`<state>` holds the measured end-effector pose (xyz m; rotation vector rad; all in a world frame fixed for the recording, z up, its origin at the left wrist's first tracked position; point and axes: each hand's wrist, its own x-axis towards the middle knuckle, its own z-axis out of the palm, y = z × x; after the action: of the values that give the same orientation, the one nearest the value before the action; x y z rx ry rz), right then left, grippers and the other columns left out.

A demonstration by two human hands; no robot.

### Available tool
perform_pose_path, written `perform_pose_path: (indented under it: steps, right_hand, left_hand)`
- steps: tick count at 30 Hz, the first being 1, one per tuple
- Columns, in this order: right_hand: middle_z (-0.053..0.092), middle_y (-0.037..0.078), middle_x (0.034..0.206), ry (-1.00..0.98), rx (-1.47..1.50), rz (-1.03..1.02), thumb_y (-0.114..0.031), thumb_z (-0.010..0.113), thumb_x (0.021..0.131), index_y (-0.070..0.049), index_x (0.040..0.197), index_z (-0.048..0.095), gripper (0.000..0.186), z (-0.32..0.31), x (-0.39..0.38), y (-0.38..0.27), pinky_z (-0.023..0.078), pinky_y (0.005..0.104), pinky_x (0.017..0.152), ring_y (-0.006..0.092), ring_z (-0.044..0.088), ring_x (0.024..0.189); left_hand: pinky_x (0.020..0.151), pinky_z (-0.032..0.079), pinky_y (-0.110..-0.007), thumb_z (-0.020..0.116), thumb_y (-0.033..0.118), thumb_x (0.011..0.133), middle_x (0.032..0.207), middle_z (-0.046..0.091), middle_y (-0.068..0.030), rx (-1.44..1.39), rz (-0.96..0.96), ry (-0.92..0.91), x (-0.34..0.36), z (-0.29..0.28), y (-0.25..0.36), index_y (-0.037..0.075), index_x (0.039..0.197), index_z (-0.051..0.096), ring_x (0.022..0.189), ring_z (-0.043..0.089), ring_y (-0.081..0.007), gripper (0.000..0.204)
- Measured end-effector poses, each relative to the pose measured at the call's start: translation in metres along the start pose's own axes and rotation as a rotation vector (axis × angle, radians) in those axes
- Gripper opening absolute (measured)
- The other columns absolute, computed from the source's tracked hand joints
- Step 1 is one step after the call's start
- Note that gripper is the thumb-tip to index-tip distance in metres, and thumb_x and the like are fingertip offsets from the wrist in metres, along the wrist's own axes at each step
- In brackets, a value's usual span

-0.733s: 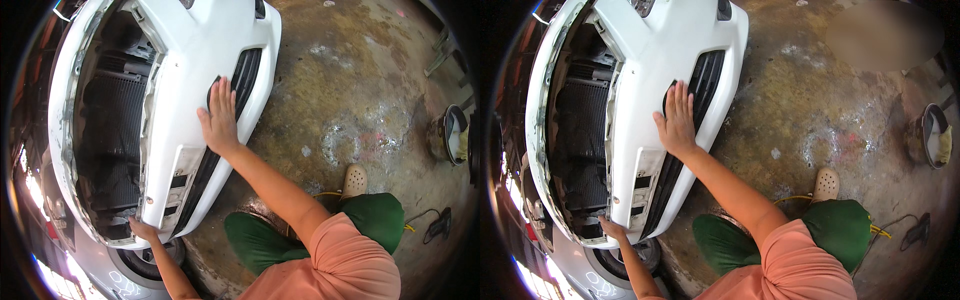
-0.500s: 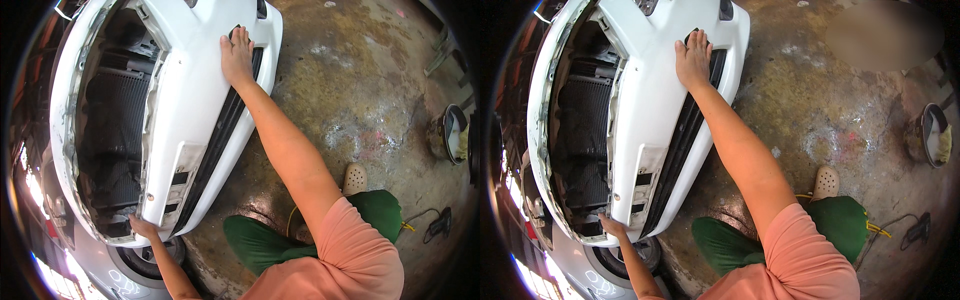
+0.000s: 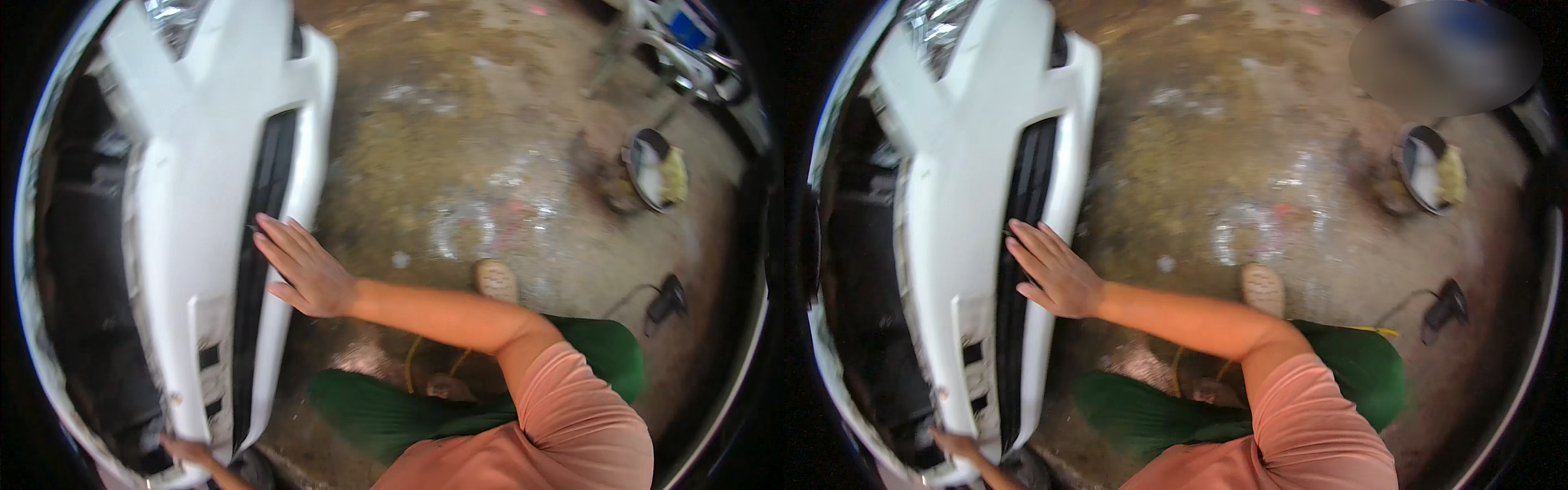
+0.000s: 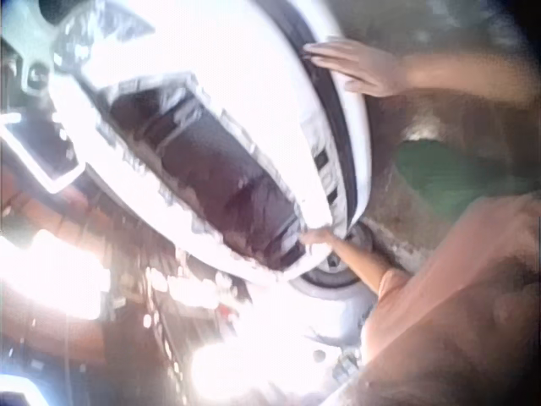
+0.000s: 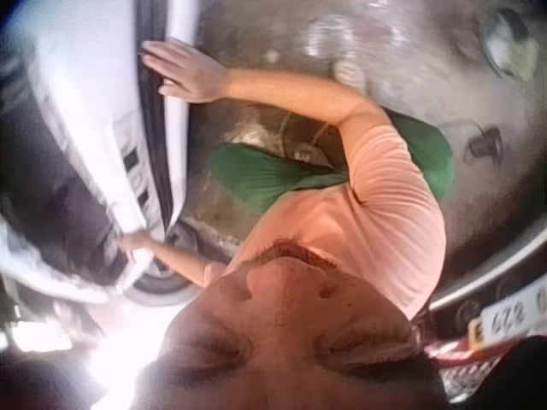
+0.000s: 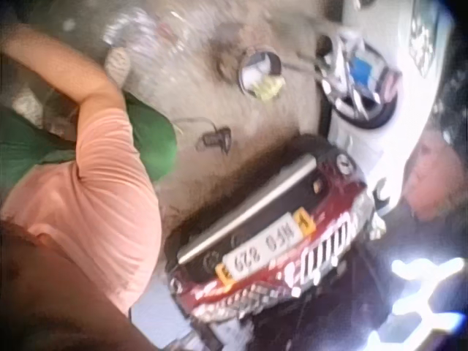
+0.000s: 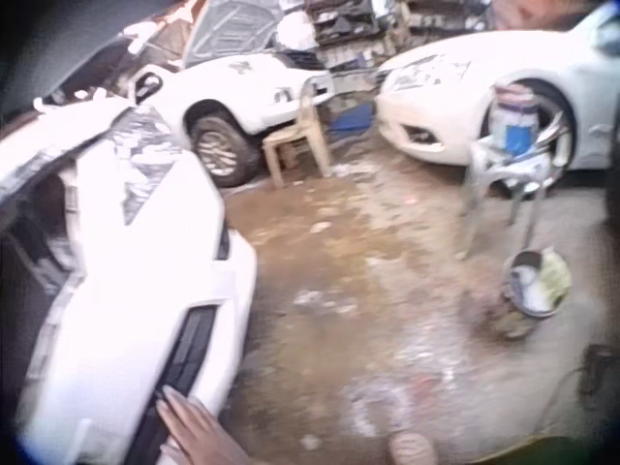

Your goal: The person sands the front bumper of a white car by hand using a piece of sandpaper and water. They wet a cloth in a bucket, wipe the bumper, sand the surface, and use a heat gun on a specific section of the bumper.

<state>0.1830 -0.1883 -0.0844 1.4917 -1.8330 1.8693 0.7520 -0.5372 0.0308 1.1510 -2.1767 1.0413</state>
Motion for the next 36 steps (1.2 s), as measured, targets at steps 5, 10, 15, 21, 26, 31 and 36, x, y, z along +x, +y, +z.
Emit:
perform_pose_path:
  steps: [5, 10, 15, 21, 26, 31, 36]
  right_hand:
    - [0.036, 0.026, 0.149, -0.216, -0.389, 0.250, -0.036, 0.046, 0.100, 0.005, 0.144, 0.038, 0.060, -0.153, -0.006, 0.079, 0.029, 0.0469, 0.116, 0.0399, 0.037, 0.138]
    - [0.058, 0.021, 0.122, 0.238, -0.386, 0.863, -0.044, 0.045, 0.101, 0.004, 0.128, 0.053, 0.056, -0.343, -0.065, 0.080, 0.040, 0.0397, 0.104, 0.0316, 0.055, 0.117]
    - [0.063, 0.017, 0.115, 0.758, -0.862, 0.735, -0.038, 0.049, 0.102, 0.001, 0.119, 0.057, 0.044, -0.491, -0.147, 0.080, 0.042, 0.0368, 0.099, 0.0274, 0.057, 0.111]
    - [0.064, 0.022, 0.121, 1.174, -0.939, 0.801, -0.041, 0.060, 0.095, 0.006, 0.121, 0.063, 0.054, -0.626, -0.229, 0.087, 0.043, 0.0393, 0.099, 0.0289, 0.059, 0.114]
    - [0.047, 0.026, 0.144, 1.569, -1.031, 1.288, -0.054, 0.065, 0.086, 0.008, 0.142, 0.041, 0.087, -0.715, -0.340, 0.074, 0.040, 0.0445, 0.107, 0.0361, 0.049, 0.131]
    - [0.049, 0.023, 0.143, 1.488, -0.168, 1.215, -0.047, 0.058, 0.093, 0.005, 0.142, 0.042, 0.073, -0.696, -0.347, 0.084, 0.041, 0.0427, 0.105, 0.0330, 0.053, 0.127]
    - [0.064, 0.023, 0.119, 1.265, -1.207, 0.931, -0.045, 0.058, 0.095, 0.002, 0.124, 0.059, 0.055, -0.681, -0.300, 0.071, 0.046, 0.0413, 0.094, 0.0329, 0.062, 0.108]
  left_hand:
    - [0.076, 0.048, -0.056, 0.063, 0.033, 0.086, 0.107, 0.061, -0.0272, 0.292, -0.107, -0.315, 0.013, -0.023, 0.065, -0.009, 0.135, 0.045, 0.092, 0.060, -0.0426, 0.068]
    - [0.064, 0.049, -0.057, 0.068, 0.034, 0.081, 0.089, 0.065, -0.0240, 0.011, -0.042, -0.039, 0.038, -0.052, 0.065, -0.008, 0.136, 0.043, 0.078, 0.064, -0.0429, 0.073]
    - [0.064, 0.049, -0.056, 0.069, 0.034, 0.081, 0.088, 0.065, -0.0239, 0.026, -0.015, -0.001, 0.035, -0.049, 0.063, -0.008, 0.136, 0.042, 0.077, 0.064, -0.0429, 0.075]
    - [0.064, 0.050, -0.056, 0.069, 0.034, 0.081, 0.087, 0.065, -0.0239, 0.037, 0.004, 0.008, 0.039, -0.054, 0.066, -0.009, 0.137, 0.041, 0.076, 0.064, -0.0430, 0.076]
    - [0.064, 0.050, -0.056, 0.070, 0.034, 0.080, 0.087, 0.065, -0.0238, 0.029, 0.001, -0.017, 0.036, -0.043, 0.074, -0.009, 0.138, 0.041, 0.075, 0.064, -0.0430, 0.077]
    - [0.063, 0.050, -0.056, 0.070, 0.035, 0.080, 0.086, 0.065, -0.0238, 0.053, 0.014, -0.017, 0.044, -0.054, 0.075, -0.009, 0.138, 0.040, 0.075, 0.064, -0.0430, 0.079]
    - [0.063, 0.050, -0.055, 0.071, 0.035, 0.080, 0.085, 0.065, -0.0237, 0.051, 0.022, -0.007, 0.050, -0.056, 0.075, -0.009, 0.139, 0.039, 0.074, 0.064, -0.0430, 0.080]
